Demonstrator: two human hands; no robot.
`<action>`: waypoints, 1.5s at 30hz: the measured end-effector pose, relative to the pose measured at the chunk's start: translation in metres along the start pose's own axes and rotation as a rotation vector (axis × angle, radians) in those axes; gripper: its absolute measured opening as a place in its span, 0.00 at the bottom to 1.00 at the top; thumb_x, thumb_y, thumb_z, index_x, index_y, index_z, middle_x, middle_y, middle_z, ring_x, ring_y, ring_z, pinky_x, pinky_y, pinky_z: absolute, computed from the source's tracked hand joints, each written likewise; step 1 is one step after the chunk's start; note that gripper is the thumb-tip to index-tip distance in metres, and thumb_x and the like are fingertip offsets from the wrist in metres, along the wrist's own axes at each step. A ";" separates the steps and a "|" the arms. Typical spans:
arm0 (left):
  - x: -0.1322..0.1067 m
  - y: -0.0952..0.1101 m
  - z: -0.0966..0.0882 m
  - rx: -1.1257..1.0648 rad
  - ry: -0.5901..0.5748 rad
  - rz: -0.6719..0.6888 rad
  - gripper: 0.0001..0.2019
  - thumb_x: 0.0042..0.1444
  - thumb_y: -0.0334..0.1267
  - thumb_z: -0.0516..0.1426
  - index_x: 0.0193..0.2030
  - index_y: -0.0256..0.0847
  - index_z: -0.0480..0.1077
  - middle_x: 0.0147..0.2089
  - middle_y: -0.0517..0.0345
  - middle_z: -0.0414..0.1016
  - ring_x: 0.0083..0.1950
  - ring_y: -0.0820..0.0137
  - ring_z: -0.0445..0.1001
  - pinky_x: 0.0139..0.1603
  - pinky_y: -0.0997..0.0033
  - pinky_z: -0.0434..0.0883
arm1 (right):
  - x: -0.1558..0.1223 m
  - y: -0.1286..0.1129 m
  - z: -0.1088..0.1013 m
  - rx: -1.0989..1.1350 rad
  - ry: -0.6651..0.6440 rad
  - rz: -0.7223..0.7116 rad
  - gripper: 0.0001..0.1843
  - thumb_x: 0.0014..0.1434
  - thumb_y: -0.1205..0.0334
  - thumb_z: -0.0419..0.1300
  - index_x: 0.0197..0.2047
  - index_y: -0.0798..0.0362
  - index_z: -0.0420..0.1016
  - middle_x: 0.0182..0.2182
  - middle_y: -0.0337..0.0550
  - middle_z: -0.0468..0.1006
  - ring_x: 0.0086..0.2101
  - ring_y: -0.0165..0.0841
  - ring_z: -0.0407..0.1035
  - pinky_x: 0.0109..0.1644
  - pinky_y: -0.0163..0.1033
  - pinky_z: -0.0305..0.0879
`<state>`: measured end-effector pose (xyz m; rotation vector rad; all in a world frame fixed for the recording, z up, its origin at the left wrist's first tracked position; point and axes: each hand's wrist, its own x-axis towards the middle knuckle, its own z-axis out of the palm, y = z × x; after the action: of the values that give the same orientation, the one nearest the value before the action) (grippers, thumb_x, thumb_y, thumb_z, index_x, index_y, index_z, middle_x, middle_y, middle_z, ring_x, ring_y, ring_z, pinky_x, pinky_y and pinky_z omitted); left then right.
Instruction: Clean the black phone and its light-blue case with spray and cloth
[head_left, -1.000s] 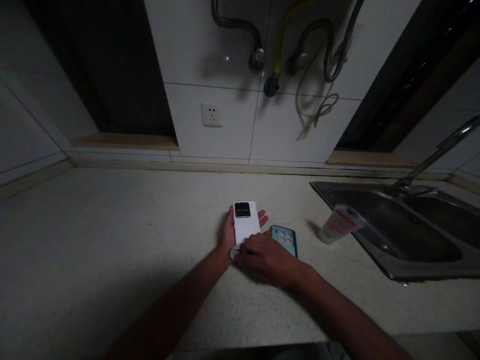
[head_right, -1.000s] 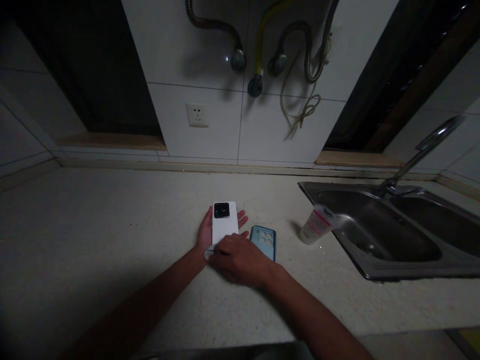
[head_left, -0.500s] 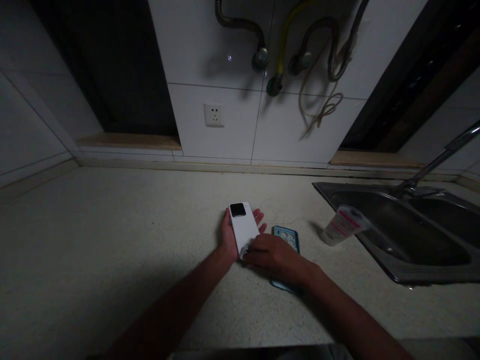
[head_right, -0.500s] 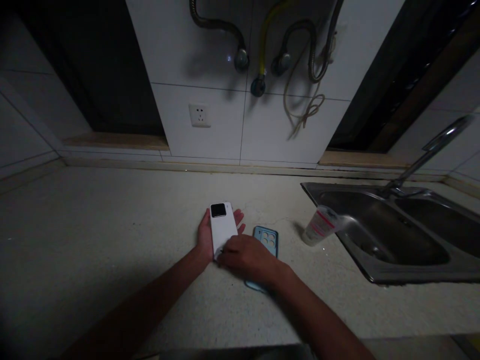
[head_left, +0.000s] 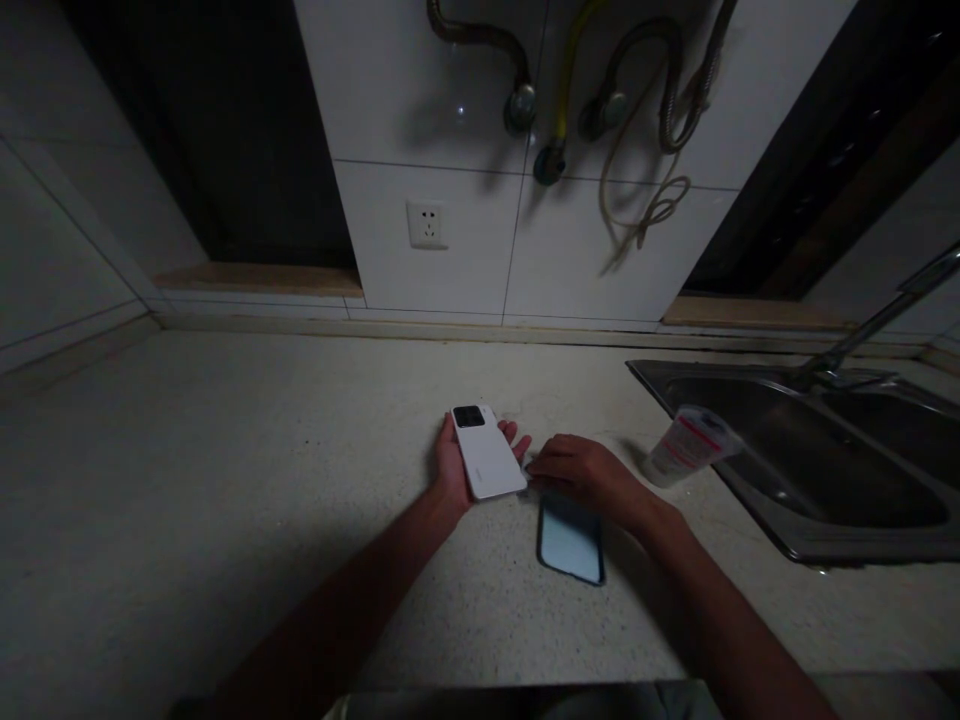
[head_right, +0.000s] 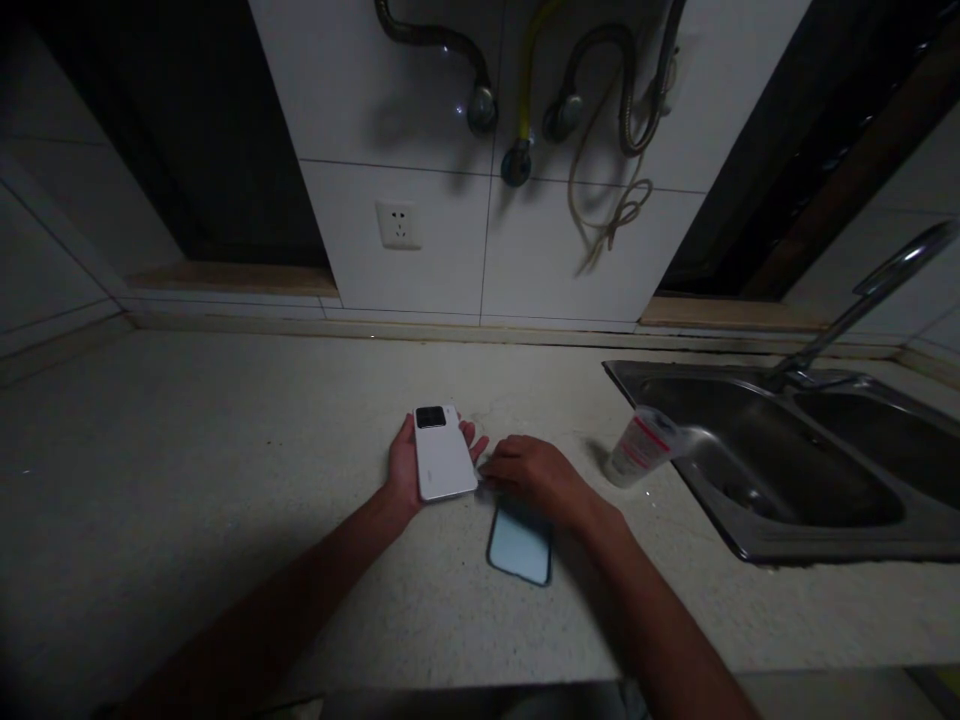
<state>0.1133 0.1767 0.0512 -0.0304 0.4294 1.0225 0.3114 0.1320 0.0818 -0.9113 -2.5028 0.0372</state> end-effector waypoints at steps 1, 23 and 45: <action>0.000 0.000 -0.002 0.013 -0.009 -0.016 0.28 0.63 0.59 0.48 0.45 0.33 0.73 0.39 0.41 0.78 0.42 0.54 0.78 0.48 0.49 0.73 | -0.001 0.002 -0.002 0.030 0.017 0.011 0.07 0.66 0.64 0.60 0.42 0.51 0.81 0.32 0.45 0.79 0.33 0.32 0.72 0.35 0.35 0.66; -0.007 -0.014 -0.006 0.525 -0.311 -0.077 0.25 0.38 0.53 0.73 0.32 0.35 0.73 0.28 0.56 0.76 0.26 0.72 0.73 0.27 0.75 0.71 | 0.013 -0.030 0.021 0.362 0.585 0.150 0.10 0.64 0.66 0.61 0.47 0.48 0.80 0.36 0.43 0.81 0.36 0.33 0.75 0.39 0.39 0.74; -0.002 -0.009 -0.004 0.550 -0.137 0.085 0.22 0.39 0.40 0.74 0.38 0.38 0.70 0.27 0.61 0.74 0.25 0.73 0.71 0.27 0.73 0.67 | 0.007 -0.025 0.016 0.342 0.373 -0.012 0.13 0.62 0.69 0.56 0.46 0.50 0.79 0.35 0.44 0.76 0.33 0.31 0.71 0.34 0.36 0.69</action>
<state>0.1189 0.1692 0.0470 0.5515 0.5769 0.9545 0.2847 0.1194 0.0747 -0.6886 -2.0730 0.2584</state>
